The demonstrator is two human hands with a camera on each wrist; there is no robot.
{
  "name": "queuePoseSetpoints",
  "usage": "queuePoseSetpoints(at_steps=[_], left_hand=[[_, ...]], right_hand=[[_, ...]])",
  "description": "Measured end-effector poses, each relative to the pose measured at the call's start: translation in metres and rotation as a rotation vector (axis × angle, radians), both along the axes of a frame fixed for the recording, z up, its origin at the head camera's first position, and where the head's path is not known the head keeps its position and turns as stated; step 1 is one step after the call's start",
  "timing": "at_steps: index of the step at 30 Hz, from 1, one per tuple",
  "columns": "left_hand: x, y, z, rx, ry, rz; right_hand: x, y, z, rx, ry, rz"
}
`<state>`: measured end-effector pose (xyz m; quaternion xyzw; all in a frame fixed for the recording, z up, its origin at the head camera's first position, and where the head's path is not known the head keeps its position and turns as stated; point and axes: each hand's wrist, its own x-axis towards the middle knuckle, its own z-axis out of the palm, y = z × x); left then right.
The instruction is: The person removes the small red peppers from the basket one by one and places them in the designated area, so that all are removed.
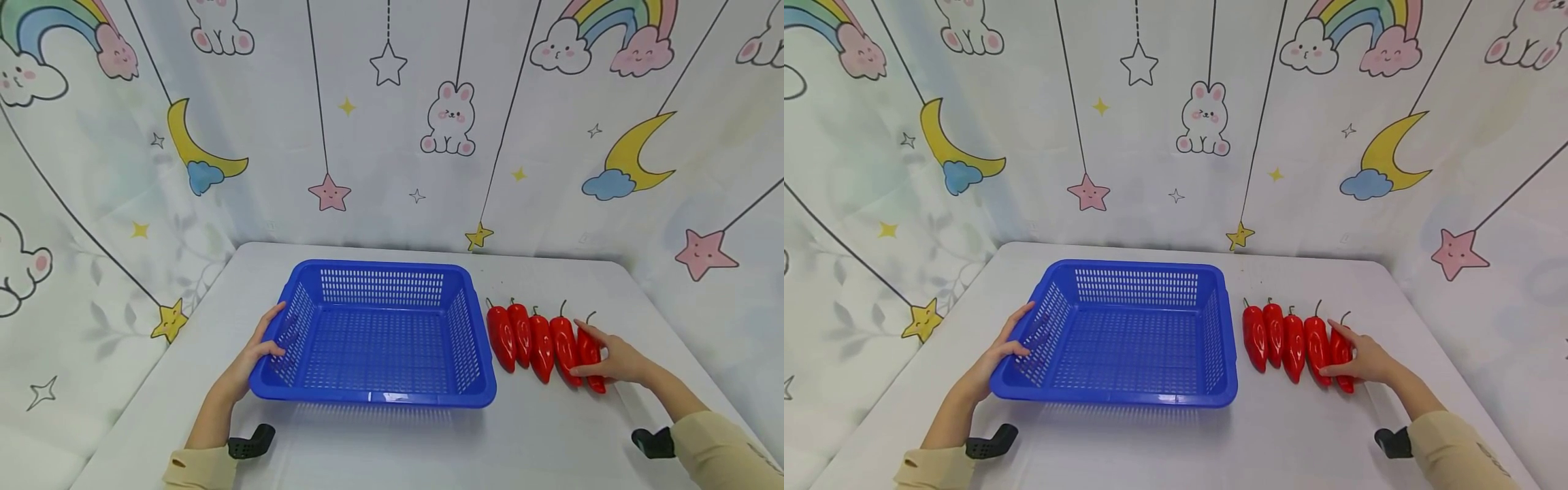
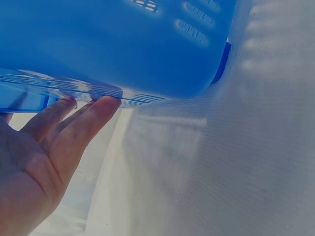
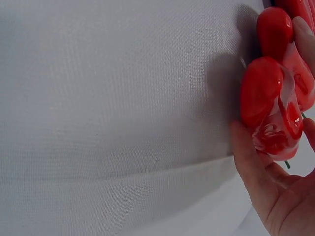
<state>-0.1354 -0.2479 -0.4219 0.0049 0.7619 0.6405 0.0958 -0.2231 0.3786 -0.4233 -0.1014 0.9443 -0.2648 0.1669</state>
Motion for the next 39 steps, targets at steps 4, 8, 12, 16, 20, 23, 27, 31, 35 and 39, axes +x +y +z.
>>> queuePoseSetpoints(at_steps=[4,8,12,16,20,23,27,31,35,39], left_hand=[[-0.001,0.001,0.0,-0.001,0.002,0.0],[-0.001,0.001,0.001,-0.004,0.002,0.0],[-0.001,0.001,0.002,-0.009,0.008,0.005],[-0.001,0.0,0.003,-0.025,0.023,-0.002],[-0.001,-0.002,0.004,-0.074,0.039,-0.002],[-0.002,-0.004,0.005,-0.114,0.05,0.006],[-0.003,-0.005,0.007,-0.143,0.058,0.008],[-0.001,-0.006,0.01,-0.156,0.039,0.009],[0.001,-0.011,0.014,-0.17,0.031,0.012],[0.003,-0.015,0.02,-0.213,0.072,0.002]], right_hand=[[0.001,0.001,0.001,0.008,0.017,0.002],[-0.001,0.004,0.0,0.004,0.047,0.0],[-0.002,0.007,-0.002,0.011,0.075,0.009],[-0.001,0.007,-0.001,0.011,0.062,-0.003],[0.001,0.006,0.001,0.033,0.076,-0.007],[0.001,0.006,0.001,0.045,0.091,-0.011],[0.002,0.007,0.004,0.044,0.124,-0.023],[0.003,0.006,0.01,0.047,0.168,-0.025],[0.006,0.003,0.015,0.05,0.208,-0.021],[0.008,0.0,0.018,0.046,0.259,-0.007]])
